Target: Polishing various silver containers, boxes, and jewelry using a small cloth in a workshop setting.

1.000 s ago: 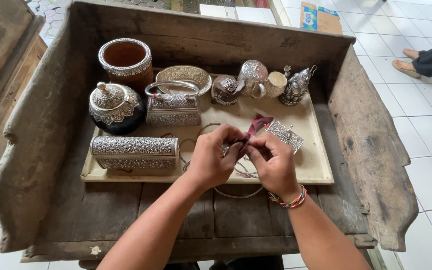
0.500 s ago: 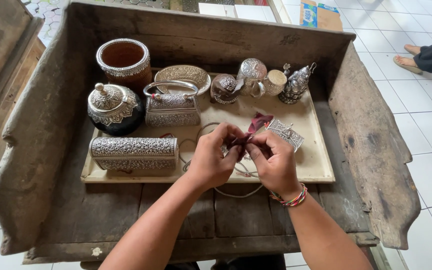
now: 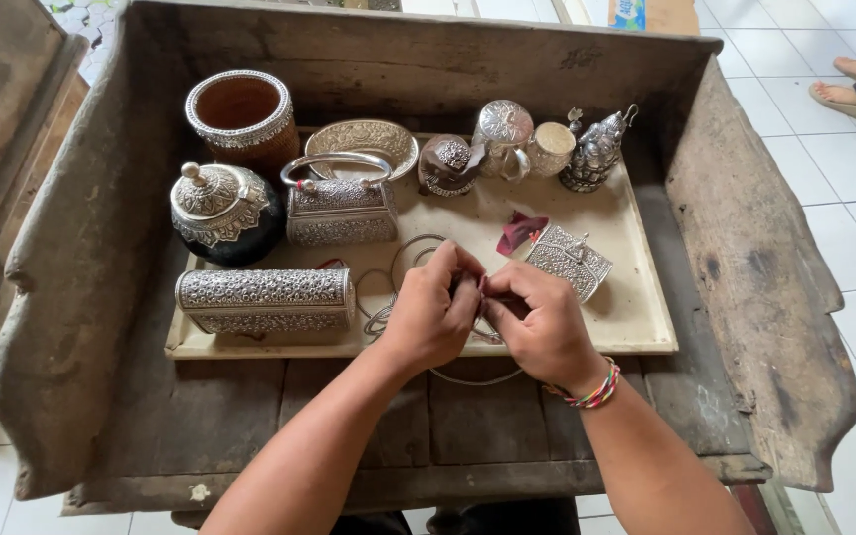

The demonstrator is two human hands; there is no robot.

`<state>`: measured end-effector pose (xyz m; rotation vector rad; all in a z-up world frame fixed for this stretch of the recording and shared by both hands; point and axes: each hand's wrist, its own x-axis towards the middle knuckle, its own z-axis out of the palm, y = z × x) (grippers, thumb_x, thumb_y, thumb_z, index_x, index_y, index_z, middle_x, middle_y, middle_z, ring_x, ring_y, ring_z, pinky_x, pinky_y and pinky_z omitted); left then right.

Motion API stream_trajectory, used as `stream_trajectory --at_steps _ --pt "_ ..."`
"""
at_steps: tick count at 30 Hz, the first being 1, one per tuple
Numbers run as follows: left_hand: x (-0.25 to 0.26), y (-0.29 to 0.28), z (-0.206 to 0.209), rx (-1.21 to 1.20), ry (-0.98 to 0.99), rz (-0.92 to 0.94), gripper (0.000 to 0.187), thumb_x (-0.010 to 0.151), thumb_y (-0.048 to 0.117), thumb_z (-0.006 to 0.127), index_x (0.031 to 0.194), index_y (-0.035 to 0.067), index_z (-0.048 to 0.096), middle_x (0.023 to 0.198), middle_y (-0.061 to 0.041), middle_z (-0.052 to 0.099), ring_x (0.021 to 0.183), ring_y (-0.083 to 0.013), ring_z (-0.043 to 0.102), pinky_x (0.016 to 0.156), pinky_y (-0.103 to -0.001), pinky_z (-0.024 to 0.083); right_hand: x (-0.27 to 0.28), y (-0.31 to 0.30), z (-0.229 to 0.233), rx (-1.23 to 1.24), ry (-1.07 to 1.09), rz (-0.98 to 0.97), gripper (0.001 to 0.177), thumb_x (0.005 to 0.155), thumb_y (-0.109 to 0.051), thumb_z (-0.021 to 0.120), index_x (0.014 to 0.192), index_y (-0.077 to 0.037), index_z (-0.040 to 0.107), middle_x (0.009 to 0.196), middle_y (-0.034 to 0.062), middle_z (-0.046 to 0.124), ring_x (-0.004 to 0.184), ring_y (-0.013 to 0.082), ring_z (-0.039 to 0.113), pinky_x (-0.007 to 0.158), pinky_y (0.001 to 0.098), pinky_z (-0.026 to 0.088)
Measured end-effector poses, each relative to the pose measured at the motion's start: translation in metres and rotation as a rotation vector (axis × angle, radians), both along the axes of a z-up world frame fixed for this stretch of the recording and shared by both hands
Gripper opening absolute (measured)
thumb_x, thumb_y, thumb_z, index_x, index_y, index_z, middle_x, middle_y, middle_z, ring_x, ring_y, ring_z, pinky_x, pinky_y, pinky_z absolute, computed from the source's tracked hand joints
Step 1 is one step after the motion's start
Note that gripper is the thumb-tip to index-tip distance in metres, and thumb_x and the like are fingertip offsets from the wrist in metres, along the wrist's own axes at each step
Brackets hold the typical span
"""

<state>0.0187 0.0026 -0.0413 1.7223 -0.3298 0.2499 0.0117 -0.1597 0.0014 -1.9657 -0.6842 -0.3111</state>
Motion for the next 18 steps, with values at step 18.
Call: stream_trajectory --at_steps 18 --pt "-0.008 0.006 0.014 0.059 0.028 -0.133 0.013 0.095 0.003 0.048 0.107 0.009 0.047 0.071 -0.014 0.070 0.066 -0.0341 0.069 0.065 -0.044 0.054 0.000 -0.003 0.000 0.014 -0.040 0.037 0.009 0.091 -0.005 0.075 0.082 -0.005 0.073 0.071 0.0083 0.065 0.064 0.0204 0.065 0.065 0.0318 0.054"
